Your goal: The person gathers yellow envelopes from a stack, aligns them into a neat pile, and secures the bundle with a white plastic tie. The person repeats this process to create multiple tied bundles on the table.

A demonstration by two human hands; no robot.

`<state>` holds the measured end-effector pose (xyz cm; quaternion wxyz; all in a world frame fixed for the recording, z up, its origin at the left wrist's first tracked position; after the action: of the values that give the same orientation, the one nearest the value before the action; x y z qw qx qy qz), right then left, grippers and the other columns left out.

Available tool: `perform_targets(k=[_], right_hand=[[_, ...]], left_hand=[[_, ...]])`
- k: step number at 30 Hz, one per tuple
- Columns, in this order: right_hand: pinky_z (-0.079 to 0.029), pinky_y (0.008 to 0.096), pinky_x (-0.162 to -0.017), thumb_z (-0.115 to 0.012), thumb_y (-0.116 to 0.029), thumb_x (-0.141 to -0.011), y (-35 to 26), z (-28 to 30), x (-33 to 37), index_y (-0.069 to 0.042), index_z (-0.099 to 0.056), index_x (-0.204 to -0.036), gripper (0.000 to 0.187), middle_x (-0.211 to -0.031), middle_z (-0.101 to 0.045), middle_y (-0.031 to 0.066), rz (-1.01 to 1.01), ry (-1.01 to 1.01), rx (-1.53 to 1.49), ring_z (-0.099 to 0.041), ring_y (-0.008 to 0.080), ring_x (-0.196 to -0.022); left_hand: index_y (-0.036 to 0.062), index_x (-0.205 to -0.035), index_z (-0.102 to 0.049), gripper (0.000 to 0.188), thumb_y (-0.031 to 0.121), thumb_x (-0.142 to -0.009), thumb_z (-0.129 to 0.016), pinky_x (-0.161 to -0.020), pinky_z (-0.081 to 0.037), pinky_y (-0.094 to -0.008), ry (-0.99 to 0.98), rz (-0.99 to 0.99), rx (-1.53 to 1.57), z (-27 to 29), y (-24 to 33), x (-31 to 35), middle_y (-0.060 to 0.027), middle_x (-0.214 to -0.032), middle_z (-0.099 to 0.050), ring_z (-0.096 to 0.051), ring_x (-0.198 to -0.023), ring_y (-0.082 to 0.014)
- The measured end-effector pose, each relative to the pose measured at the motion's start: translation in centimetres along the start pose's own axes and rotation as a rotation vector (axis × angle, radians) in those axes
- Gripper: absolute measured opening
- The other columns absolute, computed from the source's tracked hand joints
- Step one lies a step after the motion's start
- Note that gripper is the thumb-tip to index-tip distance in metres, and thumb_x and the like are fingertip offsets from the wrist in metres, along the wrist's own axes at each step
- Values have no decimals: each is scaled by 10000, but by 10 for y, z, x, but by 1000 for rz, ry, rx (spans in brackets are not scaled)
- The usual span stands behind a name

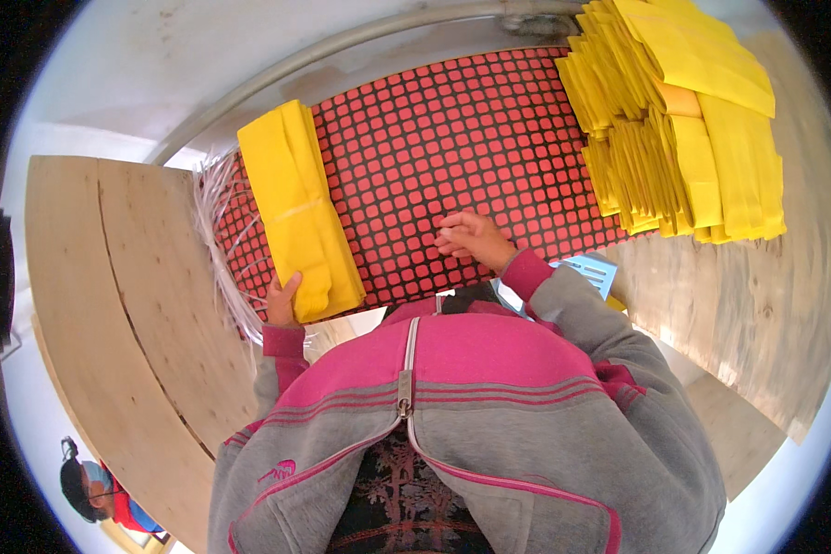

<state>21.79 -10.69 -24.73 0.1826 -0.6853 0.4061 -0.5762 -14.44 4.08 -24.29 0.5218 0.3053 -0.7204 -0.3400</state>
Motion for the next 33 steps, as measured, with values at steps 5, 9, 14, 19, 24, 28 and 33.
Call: perform_targets(k=[5,9,14,19,24,28,33], right_hand=[[-560,273,-779,-522,-248,-1000,4,12,-1,-19,-503,-1244,336,-1050,-676,118,-11,-69,-104,-673,161,-920],[-568,278,-778,-499,-261,-1010,5,14,-5,-24,-501,-1239,330,-1038,-677,120,-44,-81,-95,-678,165,-911],[-561,257,-767,-517,-248,-1001,6,16,-7,-19,-515,-1212,312,-1028,-680,118,-76,-107,-156,-680,156,-907],[-563,276,-786,-490,-268,-1015,7,15,-7,-39,-509,-1206,300,-1024,-678,111,-73,-120,-122,-677,156,-901],[-562,263,-765,-505,-253,-1006,4,12,-6,-22,-514,-1211,309,-1024,-680,119,-69,-139,-112,-674,148,-885],[-562,258,-752,-512,-249,-1003,6,15,-6,-10,-517,-1210,316,-1019,-680,126,-86,-129,-126,-673,147,-876],[-566,266,-740,-510,-238,-1007,8,14,-10,-7,-519,-1199,301,-1006,-680,128,-65,-153,-125,-677,150,-858]], left_hand=[[-21,-1241,-538,436,94,-853,-701,-871,-524,-335,19,3,-29,7,0,0,-104,-1152,-638,-642,-992,-212],[-5,-1266,-530,460,249,-906,-661,-900,-516,-335,-66,148,-29,7,3,2,-90,-1188,-629,-634,-1039,-209],[151,-1006,-614,298,438,-928,-599,-450,-237,-196,-27,338,-20,15,13,-4,128,-644,-465,-311,-482,-12],[145,-938,-604,296,439,-905,-622,-402,-226,-187,82,258,-182,15,23,-24,117,-603,-441,-324,-442,-9],[118,-971,-608,302,407,-894,-650,-360,-210,-190,75,169,-173,9,24,-41,98,-607,-496,-310,-388,-15],[89,-1028,-612,317,367,-890,-672,-366,-233,-196,86,191,-192,13,23,-57,78,-634,-543,-346,-395,-23],[35,-1157,-596,396,328,-902,-668,-589,-471,-236,76,147,-178,4,27,-58,-26,-902,-664,-599,-671,-103]])
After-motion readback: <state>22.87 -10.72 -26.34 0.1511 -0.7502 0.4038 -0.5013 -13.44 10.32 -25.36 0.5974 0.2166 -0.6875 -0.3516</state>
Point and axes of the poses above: each hand's wrist, its own x-axis away from the middle knuckle, its own z-axis out of the back of the hand, y = z × x, the point moved 8 cm from there along -x, towards the middle knuckle
